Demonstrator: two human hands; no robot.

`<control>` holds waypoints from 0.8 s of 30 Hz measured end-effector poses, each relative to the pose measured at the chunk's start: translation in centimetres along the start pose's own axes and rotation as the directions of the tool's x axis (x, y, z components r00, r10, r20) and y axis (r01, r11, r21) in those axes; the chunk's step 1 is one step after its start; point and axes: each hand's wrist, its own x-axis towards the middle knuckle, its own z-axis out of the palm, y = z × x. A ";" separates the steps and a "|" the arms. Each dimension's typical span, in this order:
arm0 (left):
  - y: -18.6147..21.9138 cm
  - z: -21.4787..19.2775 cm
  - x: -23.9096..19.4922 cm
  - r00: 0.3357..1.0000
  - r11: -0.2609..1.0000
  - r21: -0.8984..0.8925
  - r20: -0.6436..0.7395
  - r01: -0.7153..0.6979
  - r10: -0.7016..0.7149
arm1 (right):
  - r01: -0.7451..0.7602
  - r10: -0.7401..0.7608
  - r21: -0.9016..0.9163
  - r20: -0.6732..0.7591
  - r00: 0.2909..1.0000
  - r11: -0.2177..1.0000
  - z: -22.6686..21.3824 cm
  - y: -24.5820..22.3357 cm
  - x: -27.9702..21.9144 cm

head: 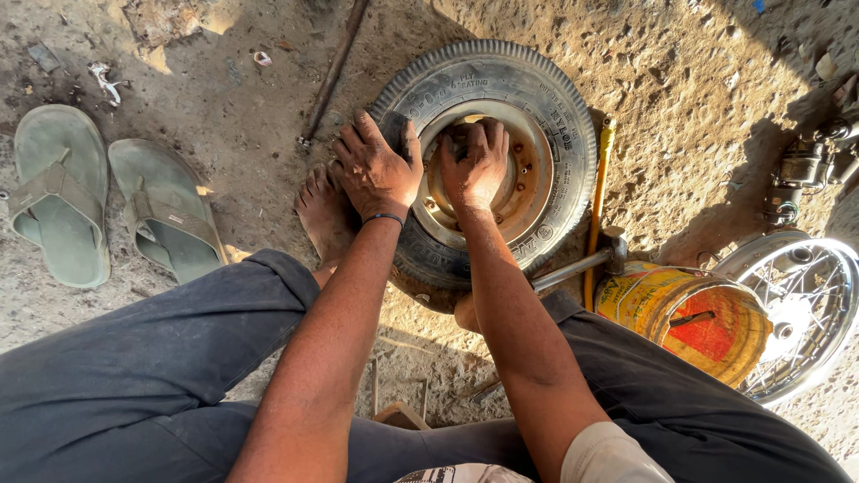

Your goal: The person inserts a tube into a tire, places a rim inside, and then secures the tire onto the rim by hand. The person is sitting on the ground in a workshop environment.

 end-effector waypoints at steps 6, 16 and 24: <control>0.1 -0.1 0.1 1.000 1.000 -0.004 -0.021 -0.009 0.009 | 0.015 -0.015 -0.019 -0.024 1.000 1.000 0.0 -0.2 0.4; 0.1 -0.5 0.0 1.000 1.000 -0.003 0.004 0.004 -0.004 | -0.005 0.004 0.029 0.004 1.000 1.000 -0.1 0.1 0.1; 0.1 -0.4 0.3 0.997 1.000 0.012 0.074 0.018 -0.019 | -0.012 0.011 0.013 0.032 0.999 1.000 0.0 0.1 0.2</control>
